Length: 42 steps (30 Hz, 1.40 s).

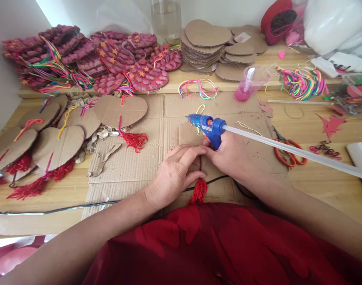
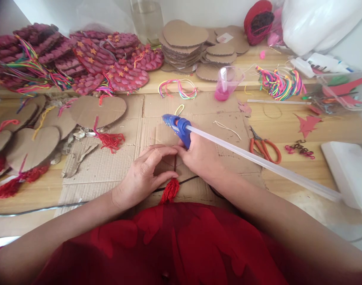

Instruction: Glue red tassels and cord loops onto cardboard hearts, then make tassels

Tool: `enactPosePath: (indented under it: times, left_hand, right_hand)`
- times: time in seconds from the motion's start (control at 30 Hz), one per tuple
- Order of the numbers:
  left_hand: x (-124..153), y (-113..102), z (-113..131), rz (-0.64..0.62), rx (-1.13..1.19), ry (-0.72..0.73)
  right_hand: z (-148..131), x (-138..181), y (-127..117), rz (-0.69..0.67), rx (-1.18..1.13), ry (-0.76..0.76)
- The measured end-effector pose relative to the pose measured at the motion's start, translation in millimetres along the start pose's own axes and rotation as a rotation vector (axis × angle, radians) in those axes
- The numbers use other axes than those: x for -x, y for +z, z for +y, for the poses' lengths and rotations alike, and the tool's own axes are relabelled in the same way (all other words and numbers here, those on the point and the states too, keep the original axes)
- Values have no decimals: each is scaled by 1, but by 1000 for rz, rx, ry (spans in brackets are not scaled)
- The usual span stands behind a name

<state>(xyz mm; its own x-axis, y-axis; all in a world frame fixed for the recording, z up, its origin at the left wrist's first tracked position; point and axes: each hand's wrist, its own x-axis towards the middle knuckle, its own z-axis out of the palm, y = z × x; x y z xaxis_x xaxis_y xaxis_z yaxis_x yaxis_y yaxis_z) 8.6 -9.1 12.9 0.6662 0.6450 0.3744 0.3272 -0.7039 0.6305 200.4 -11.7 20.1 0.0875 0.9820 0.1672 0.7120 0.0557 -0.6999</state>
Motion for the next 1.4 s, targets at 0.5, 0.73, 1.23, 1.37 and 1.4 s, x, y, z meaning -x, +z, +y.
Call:
enactPosePath:
  times: [0.5,0.73,1.23,1.37,1.4]
  left_hand:
    - [-2,0,-8,-21,44,19]
    - [-3,-1,-12,-42,33,0]
    - [-2,-1,-15,-55,18,5]
    - [-2,-1,-16,-57,15,12]
    - [-2,-1,-16,-58,14,13]
  right_hand:
    - [3,-2,-3,44,-128,30]
    - [6,11,-41,29,-552,255]
    - [8,89,-83,-534,-632,826]
    - [5,84,-82,-586,-522,854]
    - [3,83,-82,-588,-501,858]
